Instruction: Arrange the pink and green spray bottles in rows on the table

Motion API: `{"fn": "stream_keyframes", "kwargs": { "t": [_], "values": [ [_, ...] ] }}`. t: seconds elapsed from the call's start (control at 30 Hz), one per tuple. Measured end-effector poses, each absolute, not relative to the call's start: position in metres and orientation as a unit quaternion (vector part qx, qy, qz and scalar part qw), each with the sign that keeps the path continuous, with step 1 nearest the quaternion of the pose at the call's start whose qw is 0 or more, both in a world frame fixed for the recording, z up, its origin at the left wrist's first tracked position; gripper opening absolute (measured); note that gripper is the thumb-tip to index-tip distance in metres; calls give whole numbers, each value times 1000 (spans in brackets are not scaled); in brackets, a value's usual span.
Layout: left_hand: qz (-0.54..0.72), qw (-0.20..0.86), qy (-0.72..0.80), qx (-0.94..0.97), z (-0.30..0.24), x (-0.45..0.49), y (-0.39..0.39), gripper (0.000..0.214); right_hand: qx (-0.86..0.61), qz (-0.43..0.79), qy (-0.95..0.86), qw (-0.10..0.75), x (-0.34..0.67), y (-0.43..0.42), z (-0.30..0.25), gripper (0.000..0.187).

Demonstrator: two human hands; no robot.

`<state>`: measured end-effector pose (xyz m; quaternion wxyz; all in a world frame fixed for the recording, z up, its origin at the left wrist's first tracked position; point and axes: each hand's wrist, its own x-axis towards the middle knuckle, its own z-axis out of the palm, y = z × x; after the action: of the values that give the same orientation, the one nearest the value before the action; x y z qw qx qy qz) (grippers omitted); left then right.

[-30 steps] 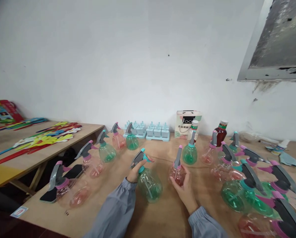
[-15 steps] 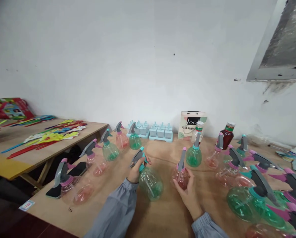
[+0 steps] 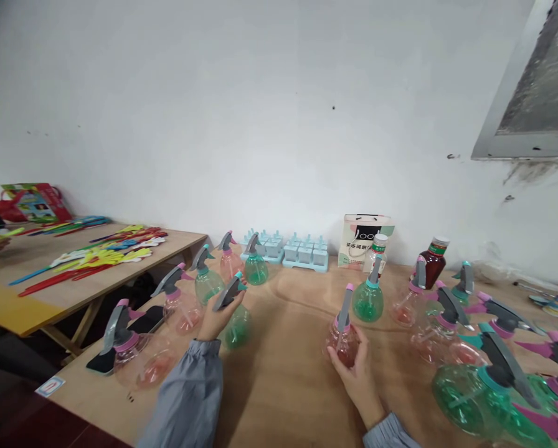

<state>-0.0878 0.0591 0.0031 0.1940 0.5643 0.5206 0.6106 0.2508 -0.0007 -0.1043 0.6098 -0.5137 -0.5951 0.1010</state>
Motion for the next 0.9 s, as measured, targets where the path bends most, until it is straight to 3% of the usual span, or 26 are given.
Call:
{"fn": "stream_keyframes", "kwargs": {
  "t": [0.13, 0.27, 0.57, 0.8, 0.9],
  "values": [
    [620, 24, 575, 534, -33, -97, 68, 50, -516, 94, -590, 613, 250, -1, -106, 68],
    [516, -87, 653, 548, -66, -94, 78, 62, -516, 103, -596, 607, 249, -4, -105, 67],
    [447, -116, 749, 476, -54, -82, 115, 77, -510, 153, -613, 585, 246, -4, -115, 81],
    [568, -98, 680, 454, -53, -86, 112, 89, -510, 142, -625, 574, 243, -6, -115, 73],
    [601, -66, 593, 532, -51, -71, 92, 86, -508, 133, -636, 566, 240, -6, -117, 73]
  ]
}}
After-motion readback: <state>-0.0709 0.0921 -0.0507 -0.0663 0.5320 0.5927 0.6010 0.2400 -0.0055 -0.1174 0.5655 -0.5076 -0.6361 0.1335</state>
